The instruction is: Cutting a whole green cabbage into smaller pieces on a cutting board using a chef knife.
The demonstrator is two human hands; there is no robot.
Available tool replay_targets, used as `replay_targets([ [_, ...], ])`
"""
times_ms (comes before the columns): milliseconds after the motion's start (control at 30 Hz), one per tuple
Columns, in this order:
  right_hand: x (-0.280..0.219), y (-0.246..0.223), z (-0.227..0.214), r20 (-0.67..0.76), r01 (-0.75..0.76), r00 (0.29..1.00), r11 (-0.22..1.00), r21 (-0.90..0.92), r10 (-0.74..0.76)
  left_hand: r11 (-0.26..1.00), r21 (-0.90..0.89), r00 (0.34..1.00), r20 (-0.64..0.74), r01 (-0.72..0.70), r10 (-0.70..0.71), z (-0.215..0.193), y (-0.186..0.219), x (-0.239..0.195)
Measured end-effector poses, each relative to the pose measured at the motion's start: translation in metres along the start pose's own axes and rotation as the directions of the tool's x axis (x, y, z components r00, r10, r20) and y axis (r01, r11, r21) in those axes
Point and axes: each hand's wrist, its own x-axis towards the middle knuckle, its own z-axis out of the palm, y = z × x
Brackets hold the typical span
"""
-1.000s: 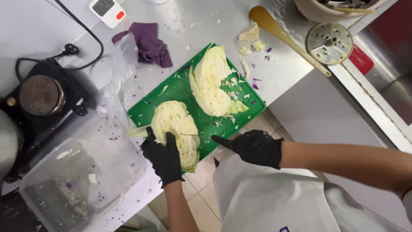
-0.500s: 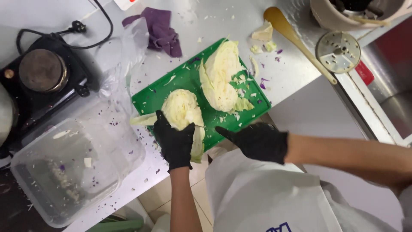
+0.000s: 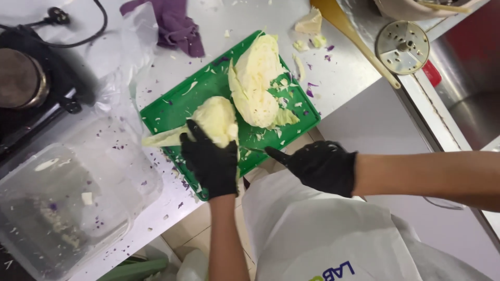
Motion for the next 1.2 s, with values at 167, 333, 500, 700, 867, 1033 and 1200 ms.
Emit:
replay_targets([
  [167,0.013,0.005,0.028,0.327,-0.177,0.923,0.979,-0.104,0.202,0.971,-0.239,0.997,0.074,0.021,-0.003,-0.003,-0.032,0.016],
  [333,-0.001,0.028,0.073,0.126,0.026,0.991,0.88,-0.475,0.038,0.96,-0.278,0.994,0.112,0.017,0.015,-0.003,-0.056,0.024],
  [500,-0.014,0.028,0.03,0.001,0.136,0.976,0.599,-0.789,-0.219,0.845,-0.512,0.945,0.325,0.155,0.024,-0.019,-0.086,0.057],
  [700,-0.057,0.024,-0.056,0.175,0.176,0.983,0.627,-0.759,-0.063,0.789,-0.613,0.819,0.442,-0.022,0.366,-0.022,-0.106,0.093],
  [867,-0.024,-0.006,-0.099,0.109,-0.076,0.871,-0.349,-0.934,-0.48,0.81,-0.585,0.769,0.508,-0.022,0.388,-0.03,-0.104,0.098],
  [1033,-0.007,-0.008,-0.104,0.195,0.023,0.862,-0.348,-0.937,-0.468,0.831,-0.551,0.787,0.481,-0.07,0.386,-0.025,-0.109,0.095],
  [1200,-0.006,-0.012,-0.108,0.243,0.139,0.879,-0.266,-0.954,-0.41,0.851,-0.512,0.793,0.467,-0.118,0.392,-0.022,-0.112,0.093],
])
